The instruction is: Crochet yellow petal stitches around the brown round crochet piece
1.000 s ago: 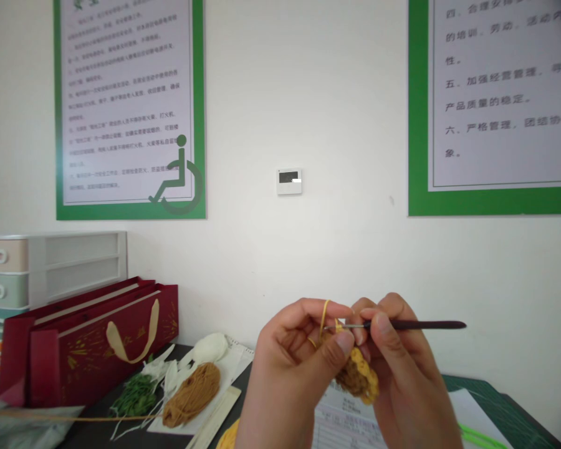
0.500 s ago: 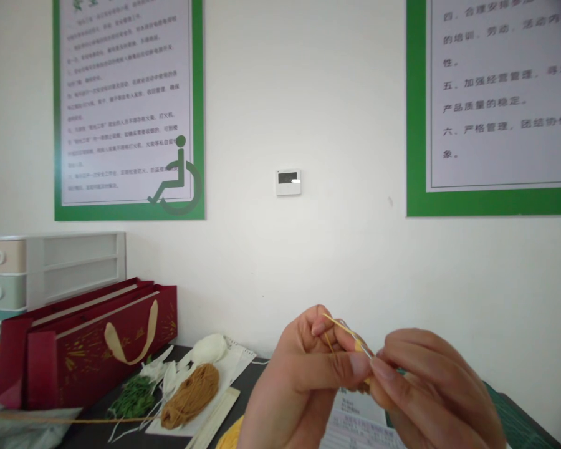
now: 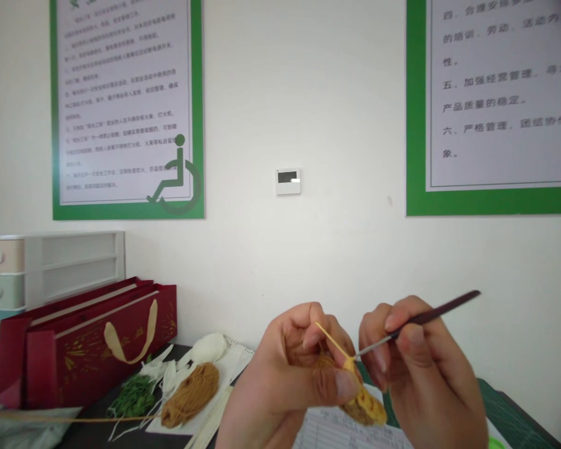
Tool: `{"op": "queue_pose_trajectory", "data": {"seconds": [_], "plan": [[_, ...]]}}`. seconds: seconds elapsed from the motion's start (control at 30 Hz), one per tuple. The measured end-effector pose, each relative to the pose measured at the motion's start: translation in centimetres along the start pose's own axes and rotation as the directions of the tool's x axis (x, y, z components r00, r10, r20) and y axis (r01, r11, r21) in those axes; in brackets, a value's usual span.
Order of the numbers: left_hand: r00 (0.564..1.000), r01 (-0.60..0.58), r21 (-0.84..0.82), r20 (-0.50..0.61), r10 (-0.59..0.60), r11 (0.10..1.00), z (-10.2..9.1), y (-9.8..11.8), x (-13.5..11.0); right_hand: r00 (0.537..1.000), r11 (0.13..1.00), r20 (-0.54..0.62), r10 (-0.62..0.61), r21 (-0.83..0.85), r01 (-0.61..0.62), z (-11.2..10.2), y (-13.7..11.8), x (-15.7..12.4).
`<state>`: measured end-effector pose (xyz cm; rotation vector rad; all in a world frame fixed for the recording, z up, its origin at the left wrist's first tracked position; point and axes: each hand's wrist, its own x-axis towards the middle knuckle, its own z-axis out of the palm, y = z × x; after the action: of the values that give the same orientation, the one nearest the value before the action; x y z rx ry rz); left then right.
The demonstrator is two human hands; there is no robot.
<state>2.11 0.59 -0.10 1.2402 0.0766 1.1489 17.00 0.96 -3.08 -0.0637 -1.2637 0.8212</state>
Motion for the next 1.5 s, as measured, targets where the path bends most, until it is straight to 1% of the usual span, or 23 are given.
{"op": "queue_pose_trajectory", "data": {"seconds": [0.07, 0.1, 0.13, 0.17, 0.23, 0.3, 0.33, 0.37, 0.43, 0.5, 0.57, 0.63, 0.67, 0.73, 0.83, 0.9, 0.97, 1.07, 1.13, 1.2, 1.27, 1.37, 1.5], "plan": [[1.000, -0.010, 0.030, 0.000, 0.010, 1.000, 0.1, 0.0, -0.1, 0.990, 0.987, 0.030, 0.135, 0.080, -0.137, 0.2, 0.0, 0.2], [0.999, -0.017, 0.065, -0.026, 0.019, 0.998, 0.3, -0.1, -0.2, 0.982, 0.978, 0.038, 0.186, 0.092, -0.189, 0.4, 0.1, 0.3], [0.997, -0.026, 0.110, -0.066, 0.034, 0.994, 0.4, -0.1, -0.2, 0.977, 0.974, 0.038, 0.212, 0.078, -0.214, 0.5, 0.2, 0.5], [0.992, -0.036, 0.153, -0.113, 0.053, 0.988, 0.6, -0.1, -0.2, 0.978, 0.978, 0.034, 0.204, 0.034, -0.205, 0.6, 0.4, 0.6], [0.973, -0.048, 0.213, -0.209, 0.094, 0.976, 0.9, -0.2, -0.2, 0.995, 0.989, 0.031, 0.093, -0.117, -0.089, 0.6, 0.8, 0.7], [0.955, -0.058, 0.231, -0.270, 0.121, 0.971, 1.1, -0.3, -0.1, 0.998, 0.960, 0.046, -0.052, -0.273, 0.063, 0.5, 1.0, 0.8], [0.950, -0.055, 0.236, -0.287, 0.123, 0.970, 1.2, -0.3, 0.0, 0.993, 0.936, 0.046, -0.107, -0.332, 0.116, 0.4, 1.0, 0.9], [0.947, -0.047, 0.244, -0.298, 0.121, 0.969, 1.3, -0.4, 0.1, 0.990, 0.915, 0.031, -0.138, -0.379, 0.140, 0.2, 1.0, 0.9], [0.941, -0.028, 0.302, -0.314, 0.127, 0.953, 1.3, -0.5, 0.2, 0.988, 0.899, -0.022, -0.153, -0.418, 0.130, 0.0, 0.9, 0.8], [0.920, -0.017, 0.446, -0.343, 0.188, 0.895, 1.3, -0.6, 0.2, 0.993, 0.918, -0.064, -0.098, -0.390, 0.065, 0.0, 0.7, 0.8], [0.886, -0.009, 0.607, -0.364, 0.288, 0.795, 1.4, -0.8, 0.0, 0.997, 0.946, -0.078, 0.023, -0.321, -0.047, 0.0, 0.5, 0.6], [0.867, -0.013, 0.690, -0.353, 0.352, 0.724, 1.3, -1.0, -0.1, 0.987, 0.956, -0.083, 0.137, -0.250, -0.154, 0.2, 0.4, 0.5], [0.871, -0.023, 0.695, -0.339, 0.356, 0.718, 1.1, -1.0, -0.1, 0.982, 0.958, -0.083, 0.169, -0.220, -0.183, 0.2, 0.3, 0.5], [0.902, -0.048, 0.649, -0.298, 0.312, 0.759, 0.7, -1.1, -0.2, 0.976, 0.962, -0.106, 0.189, -0.180, -0.206, 0.2, 0.2, 0.6], [0.964, -0.041, 0.487, -0.209, 0.162, 0.873, -0.2, -1.0, -0.1, 0.977, 0.969, -0.120, 0.177, -0.154, -0.195, -0.1, 0.0, 0.7], [0.981, -0.028, 0.390, -0.165, 0.100, 0.920, -0.6, -0.9, 0.0, 0.977, 0.972, -0.110, 0.180, -0.132, -0.194, -0.5, -0.1, 0.9], [0.986, -0.023, 0.320, -0.150, 0.075, 0.947, -0.8, -0.7, 0.1, 0.978, 0.975, -0.089, 0.189, -0.103, -0.198, -0.7, -0.2, 1.0], [0.990, 0.021, 0.226, -0.142, 0.011, 0.974, -0.8, -0.4, 0.1, 0.979, 0.978, -0.058, 0.196, -0.058, -0.199, -0.8, -0.4, 1.1], [0.990, 0.044, 0.189, -0.138, -0.018, 0.981, -0.8, -0.3, 0.1, 0.976, 0.977, -0.066, 0.209, -0.030, -0.211, -0.6, -0.5, 1.1], [0.991, 0.042, 0.168, -0.130, -0.020, 0.985, -0.9, -0.2, 0.1, 0.974, 0.977, -0.081, 0.211, -0.016, -0.213, -0.5, -0.6, 1.0], [0.992, 0.033, 0.143, -0.122, -0.015, 0.989, -1.0, -0.2, 0.1, 0.982, 0.983, -0.055, 0.179, -0.025, -0.180, -0.5, -0.6, 1.0], [0.993, 0.035, 0.127, -0.120, -0.019, 0.991, -1.0, -0.1, 0.1, 0.994, 0.993, 0.024, 0.111, -0.044, -0.110, -0.8, -0.6, 1.0], [0.992, 0.036, 0.127, -0.123, -0.020, 0.991, -0.9, 0.0, 0.2, 0.996, 0.996, 0.053, 0.075, -0.042, -0.073, -1.2, -0.6, 0.9]]}}
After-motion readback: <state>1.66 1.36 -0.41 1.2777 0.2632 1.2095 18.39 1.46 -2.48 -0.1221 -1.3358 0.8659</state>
